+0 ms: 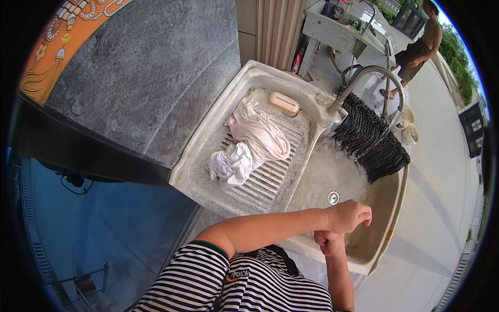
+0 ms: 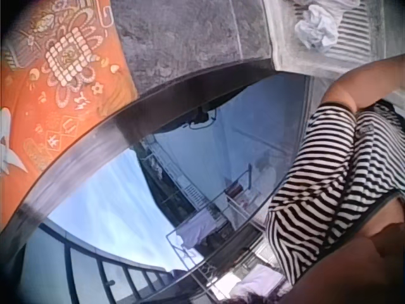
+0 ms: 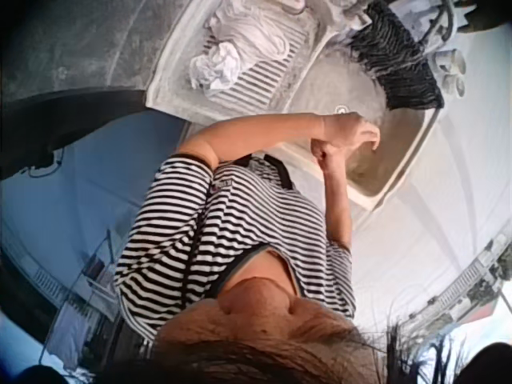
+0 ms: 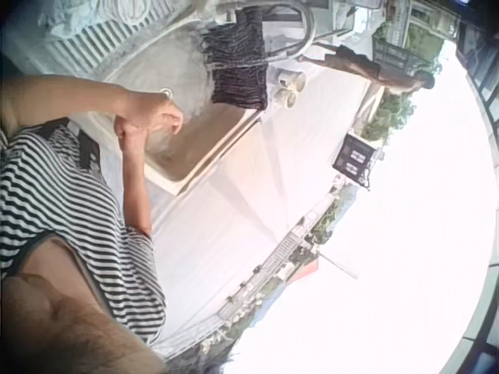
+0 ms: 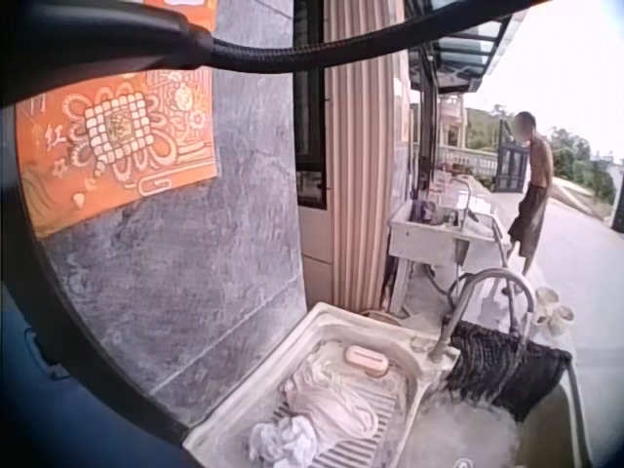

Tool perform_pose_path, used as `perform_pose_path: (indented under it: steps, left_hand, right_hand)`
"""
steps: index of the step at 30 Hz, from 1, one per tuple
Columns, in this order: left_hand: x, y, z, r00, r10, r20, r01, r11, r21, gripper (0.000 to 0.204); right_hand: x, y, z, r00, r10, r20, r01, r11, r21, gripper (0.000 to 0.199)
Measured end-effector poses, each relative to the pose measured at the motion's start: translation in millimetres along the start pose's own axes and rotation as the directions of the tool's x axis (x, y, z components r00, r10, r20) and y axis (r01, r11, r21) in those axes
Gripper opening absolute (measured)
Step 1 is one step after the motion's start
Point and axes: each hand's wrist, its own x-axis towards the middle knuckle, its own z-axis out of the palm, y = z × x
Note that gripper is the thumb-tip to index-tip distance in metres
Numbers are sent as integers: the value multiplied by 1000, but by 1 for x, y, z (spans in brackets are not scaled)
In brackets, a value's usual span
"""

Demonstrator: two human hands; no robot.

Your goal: The person washes a white t-shirt by hand in an outdoor sink, rinses it under running water, wrings it out, then hangs it on a drying rack using a hanger.

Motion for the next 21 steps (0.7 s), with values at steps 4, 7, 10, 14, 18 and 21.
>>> perform_pose_path:
  steps: [4,7,10,14,18,21]
  left_hand:
    - [-25,-31,-9,965,4,-263,33,990,139,21]
    - [-45,-58,-24,902,-26,-432,113,978,176,19]
    - [-72,-73,-42,790,-13,-613,190,956,225,19]
    - [-132,-79,-83,556,103,-825,257,922,288,18]
    - [-220,1,-140,479,69,-875,33,995,97,21]
    - [-288,23,-188,280,143,-949,91,981,174,17]
  right_hand:
    - [32,48,21,933,-95,-348,71,994,-80,41]
    - [65,88,32,849,-358,-389,182,889,-420,49]
    - [90,111,52,805,-532,-263,195,655,-730,53]
    - [97,82,136,962,-239,-131,-25,402,-915,60]
    - [108,67,185,736,-439,515,570,-8,-821,63]
    - [121,49,243,617,-355,703,700,-161,-695,79]
